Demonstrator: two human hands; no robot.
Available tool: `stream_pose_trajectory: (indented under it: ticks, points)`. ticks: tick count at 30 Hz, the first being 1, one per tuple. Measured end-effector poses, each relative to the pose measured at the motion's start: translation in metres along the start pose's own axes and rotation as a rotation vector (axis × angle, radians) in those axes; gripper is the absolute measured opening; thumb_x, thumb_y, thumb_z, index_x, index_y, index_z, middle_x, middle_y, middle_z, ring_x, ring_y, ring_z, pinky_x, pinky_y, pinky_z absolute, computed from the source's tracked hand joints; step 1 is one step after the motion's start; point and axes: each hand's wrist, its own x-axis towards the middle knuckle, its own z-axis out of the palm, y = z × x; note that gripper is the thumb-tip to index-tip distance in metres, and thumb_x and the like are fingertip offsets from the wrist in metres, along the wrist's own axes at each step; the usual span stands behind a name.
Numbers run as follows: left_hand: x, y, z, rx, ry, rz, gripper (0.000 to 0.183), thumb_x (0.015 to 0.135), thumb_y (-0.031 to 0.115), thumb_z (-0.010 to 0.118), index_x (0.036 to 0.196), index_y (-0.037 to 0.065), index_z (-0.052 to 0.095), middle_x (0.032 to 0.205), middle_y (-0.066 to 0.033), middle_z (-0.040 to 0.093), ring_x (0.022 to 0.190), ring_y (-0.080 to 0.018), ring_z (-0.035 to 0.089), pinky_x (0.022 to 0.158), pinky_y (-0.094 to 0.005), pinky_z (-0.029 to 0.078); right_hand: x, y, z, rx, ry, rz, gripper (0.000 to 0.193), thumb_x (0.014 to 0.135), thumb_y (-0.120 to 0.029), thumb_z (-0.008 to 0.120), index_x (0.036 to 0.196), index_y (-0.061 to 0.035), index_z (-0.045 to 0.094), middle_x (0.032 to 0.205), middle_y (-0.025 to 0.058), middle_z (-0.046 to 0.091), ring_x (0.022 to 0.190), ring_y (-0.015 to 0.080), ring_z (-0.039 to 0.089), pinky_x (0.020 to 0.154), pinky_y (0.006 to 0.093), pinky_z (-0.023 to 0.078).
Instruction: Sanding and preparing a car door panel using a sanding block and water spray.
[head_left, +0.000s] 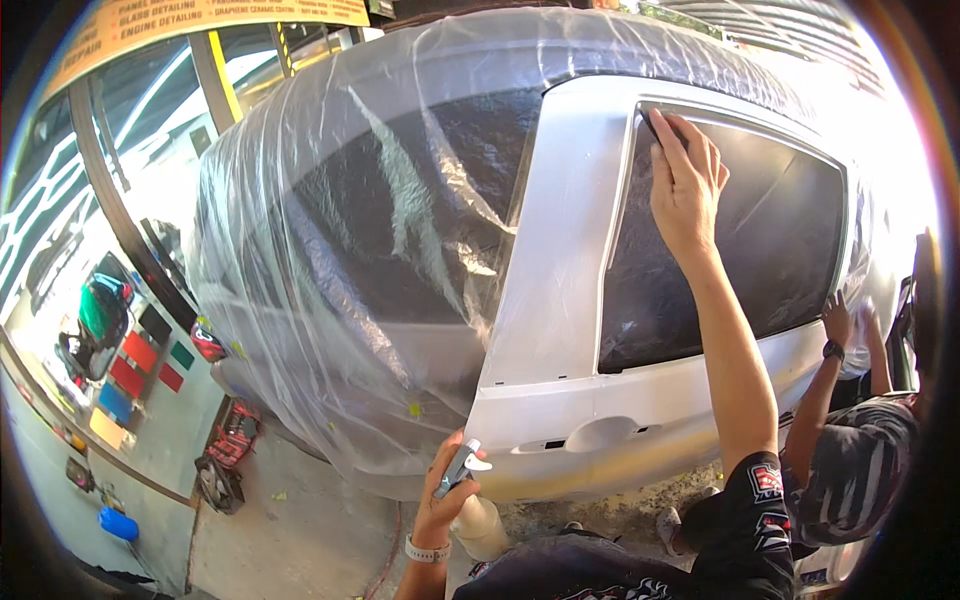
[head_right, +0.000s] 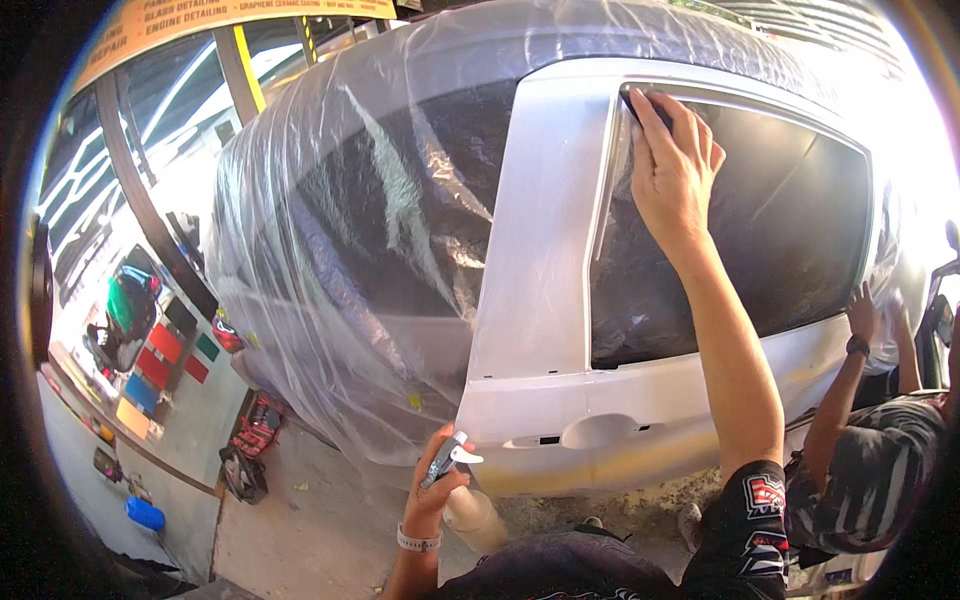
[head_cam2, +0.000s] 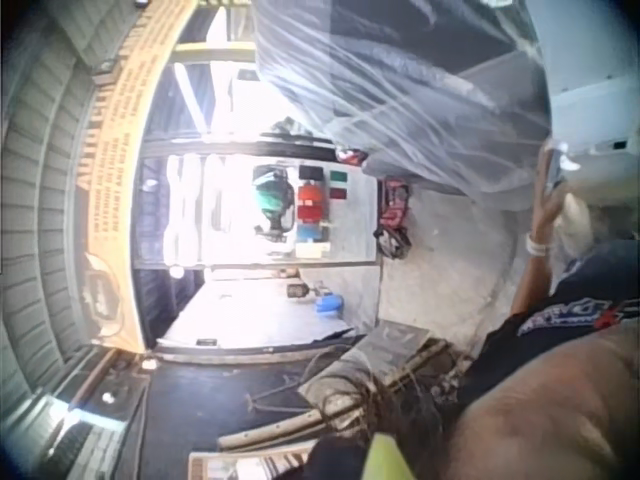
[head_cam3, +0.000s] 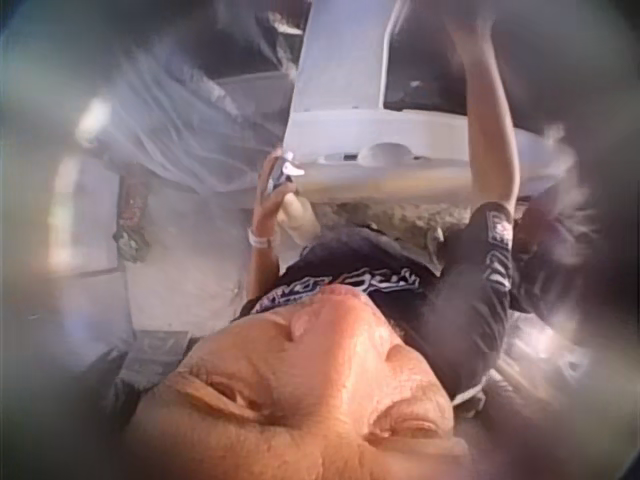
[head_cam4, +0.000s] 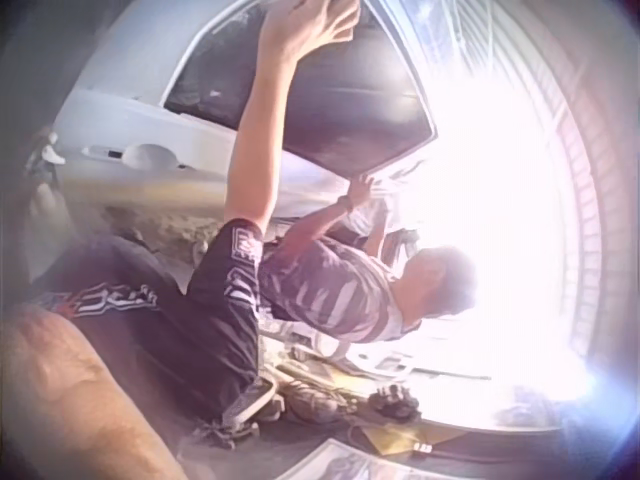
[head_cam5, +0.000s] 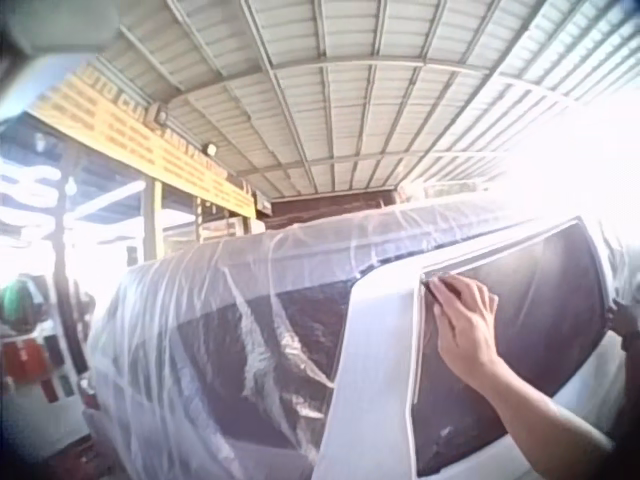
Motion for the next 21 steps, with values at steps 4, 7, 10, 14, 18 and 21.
stream_pose_trajectory:
  ticks: [4,7,10,14,18,21]
  points:
    - [-0.003,0.001,0.007,-0.079,0.09,-0.15,0.047,0.073,0.0,0.067,0.119,0.005,0.069,0.134,-0.0015,0.061,0.087,-0.0035,0.049,0.078,-0.0216,0.041,0.006,-0.001,0.026,-0.101,0.005,-0.014,0.042,0.095,-0.015,0.069,0.137,-0.0199,0.072,0.134,0.003,0.064,0.127,0.0257,0.056,0.108,0.0451,0.036]
    - [-0.004,-0.007,0.003,-0.029,0.103,-0.127,0.057,0.073,-0.002,0.067,0.129,0.006,0.066,0.127,0.0004,0.064,0.087,-0.0035,0.05,0.078,-0.0205,0.042,-0.003,-0.007,0.026,-0.053,0.005,-0.017,0.043,0.091,-0.013,0.07,0.134,-0.0147,0.072,0.132,0.0011,0.064,0.125,0.0233,0.056,0.104,0.0436,0.037]
    - [-0.008,0.003,0.008,-0.074,0.133,-0.179,0.071,0.075,-0.004,0.067,0.145,0.005,0.058,0.12,-0.0016,0.067,0.089,-0.0046,0.053,0.081,-0.0208,0.044,-0.018,-0.01,0.016,-0.069,-0.021,-0.102,0.04,0.091,-0.014,0.07,0.131,-0.0132,0.073,0.129,-0.0005,0.064,0.122,0.0215,0.056,0.104,0.042,0.036]
    - [-0.008,0.002,0.007,-0.113,0.138,-0.179,0.075,0.077,-0.004,0.067,0.151,0.004,0.054,0.121,-0.0038,0.067,0.091,-0.0056,0.055,0.083,-0.0219,0.046,0.003,0.009,0.018,-0.164,0.02,-0.216,0.04,0.091,-0.013,0.068,0.13,-0.0142,0.072,0.129,-0.0019,0.063,0.122,0.0211,0.054,0.105,0.041,0.033]
    - [-0.006,0.017,0.017,-0.124,0.167,-0.215,0.076,0.079,-0.004,0.067,0.153,0.004,0.053,0.121,-0.0044,0.068,0.09,-0.0056,0.055,0.083,-0.0213,0.046,0.006,0.016,0.022,-0.194,0.002,-0.236,0.043,0.089,-0.012,0.068,0.131,-0.0142,0.072,0.13,-0.0019,0.062,0.122,0.0208,0.053,0.105,0.0409,0.033]
    - [-0.01,0.014,0.014,-0.123,0.201,-0.227,0.075,0.079,-0.004,0.068,0.152,0.004,0.053,0.121,-0.0049,0.068,0.089,-0.0057,0.055,0.082,-0.0211,0.047,-0.002,0.013,0.021,-0.173,0.011,-0.217,0.045,0.088,-0.013,0.067,0.133,-0.017,0.071,0.131,-0.0019,0.061,0.121,0.0212,0.052,0.104,0.041,0.033]
